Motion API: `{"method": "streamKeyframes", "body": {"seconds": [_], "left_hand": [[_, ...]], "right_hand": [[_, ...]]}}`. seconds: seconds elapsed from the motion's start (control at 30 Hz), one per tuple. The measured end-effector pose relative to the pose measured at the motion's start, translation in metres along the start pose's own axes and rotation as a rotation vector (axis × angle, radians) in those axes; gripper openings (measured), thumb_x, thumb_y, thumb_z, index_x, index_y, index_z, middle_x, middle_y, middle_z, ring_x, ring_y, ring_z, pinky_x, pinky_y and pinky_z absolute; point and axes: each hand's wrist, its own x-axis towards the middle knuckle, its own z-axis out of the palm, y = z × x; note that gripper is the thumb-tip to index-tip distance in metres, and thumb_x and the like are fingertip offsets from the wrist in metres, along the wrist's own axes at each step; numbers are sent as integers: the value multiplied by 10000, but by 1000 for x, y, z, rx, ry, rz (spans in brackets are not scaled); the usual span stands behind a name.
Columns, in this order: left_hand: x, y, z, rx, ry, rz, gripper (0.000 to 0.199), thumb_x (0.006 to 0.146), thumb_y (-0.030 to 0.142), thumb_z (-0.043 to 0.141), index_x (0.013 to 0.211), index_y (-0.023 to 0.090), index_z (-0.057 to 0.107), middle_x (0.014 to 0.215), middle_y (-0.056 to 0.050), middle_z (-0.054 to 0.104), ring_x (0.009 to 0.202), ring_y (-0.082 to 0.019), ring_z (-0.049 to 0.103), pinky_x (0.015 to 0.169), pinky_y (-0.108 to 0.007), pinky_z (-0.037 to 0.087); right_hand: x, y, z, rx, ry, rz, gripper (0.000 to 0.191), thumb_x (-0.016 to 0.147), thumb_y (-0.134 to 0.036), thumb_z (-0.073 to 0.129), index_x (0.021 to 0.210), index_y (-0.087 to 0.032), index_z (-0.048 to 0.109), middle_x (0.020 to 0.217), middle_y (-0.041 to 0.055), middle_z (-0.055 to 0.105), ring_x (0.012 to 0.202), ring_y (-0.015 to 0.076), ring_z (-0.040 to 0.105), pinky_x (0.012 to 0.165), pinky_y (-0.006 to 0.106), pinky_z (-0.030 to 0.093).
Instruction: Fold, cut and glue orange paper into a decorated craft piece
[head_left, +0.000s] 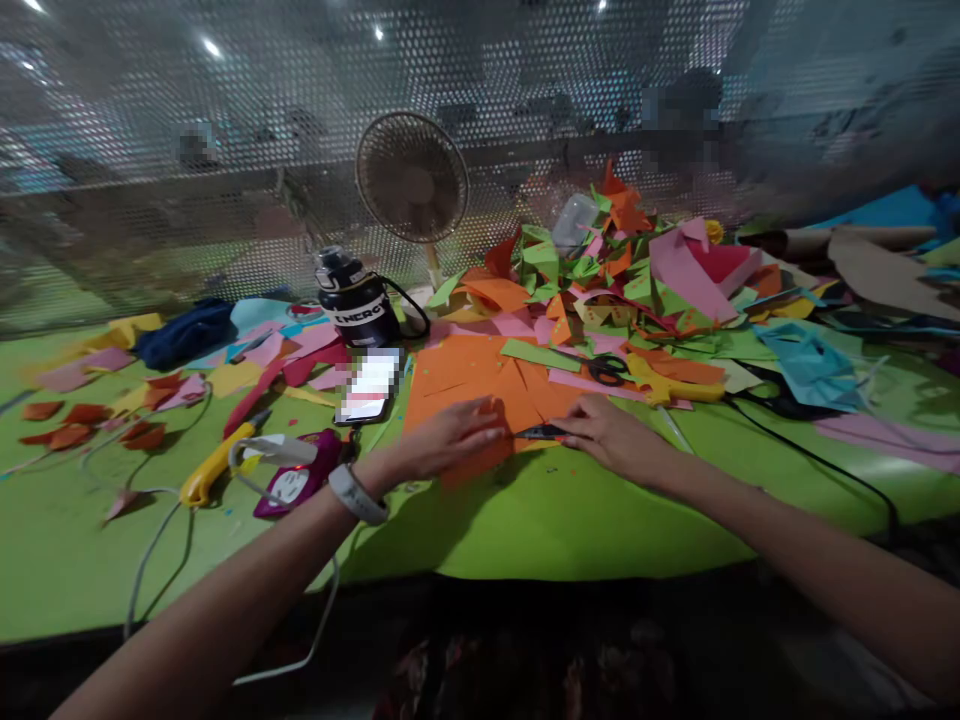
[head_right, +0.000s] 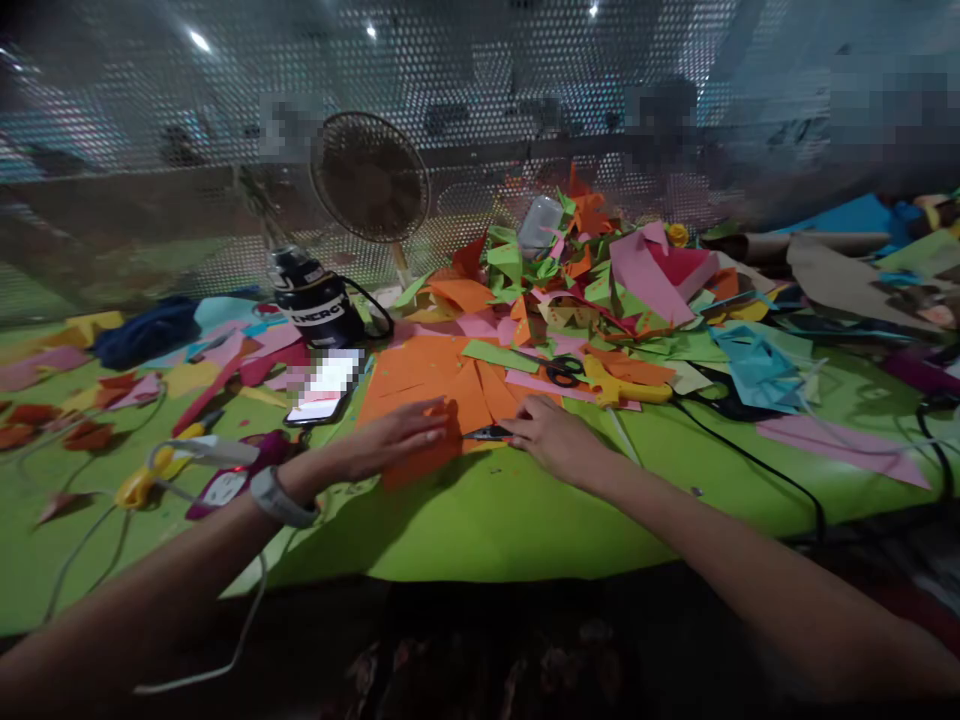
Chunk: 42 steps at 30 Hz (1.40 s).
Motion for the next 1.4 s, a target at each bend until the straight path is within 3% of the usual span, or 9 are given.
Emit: {"method": "streamKeyframes", "body": {"seconds": [0.07, 0.13, 0.23, 0.6, 0.73, 0.9, 1.4], "left_hand": [[7, -10, -16, -44, 94, -52, 381, 901, 415, 466, 1121, 167, 653, 1253, -139, 621, 1148, -250, 570, 1004, -360, 403], [12, -20, -27, -165, -4, -116, 276, 841, 329, 519, 1034, 174, 644, 1061, -97, 676, 950, -215, 623, 857, -328, 473], [18, -28, -30, -272, -169, -157, 232, 771, 277, 560, 977, 176, 600, 980, -68, 663, 863, -192, 601, 754, -292, 476], [31, -41, -30, -341, -335, -159, 274, 714, 292, 603, 958, 180, 550, 963, -47, 611, 818, -173, 547, 711, -278, 452], [34, -46, -29, -361, -350, -155, 269, 721, 292, 619, 963, 192, 559, 895, -19, 605, 793, -159, 536, 697, -260, 446], [36, -48, -29, -374, -363, -149, 265, 717, 287, 629, 957, 194, 567, 874, -10, 601, 793, -157, 532, 710, -262, 446], [39, -49, -32, -405, -405, -160, 268, 688, 299, 648, 923, 200, 568, 879, -15, 610, 765, -158, 534, 666, -268, 440]], "right_hand": [[-1, 2, 1, -23, 6, -16, 318, 933, -234, 528, 1219, -214, 667, 983, 109, 588, 871, 217, 565, 748, 346, 476], [-3, 3, 2, -48, 4, -37, 318, 937, -227, 517, 1217, -207, 665, 969, 111, 591, 865, 220, 564, 738, 348, 480], [-3, 2, 3, -84, 28, -73, 326, 931, -194, 515, 1225, -205, 654, 949, 104, 595, 859, 221, 566, 741, 350, 487], [1, 0, 10, -10, 90, -131, 316, 919, -172, 534, 1209, -171, 659, 954, 117, 612, 884, 238, 572, 772, 379, 503], [-2, 1, 11, 22, 119, -148, 329, 928, -174, 521, 1222, -219, 661, 953, 105, 610, 895, 232, 572, 776, 374, 500], [3, -4, 13, 5, 86, -129, 352, 917, -170, 542, 1256, -170, 638, 972, 121, 602, 896, 234, 562, 770, 369, 498], [4, -7, 16, 19, 110, -178, 334, 940, -195, 504, 1242, -212, 646, 973, 117, 619, 896, 236, 561, 755, 366, 495]]}}
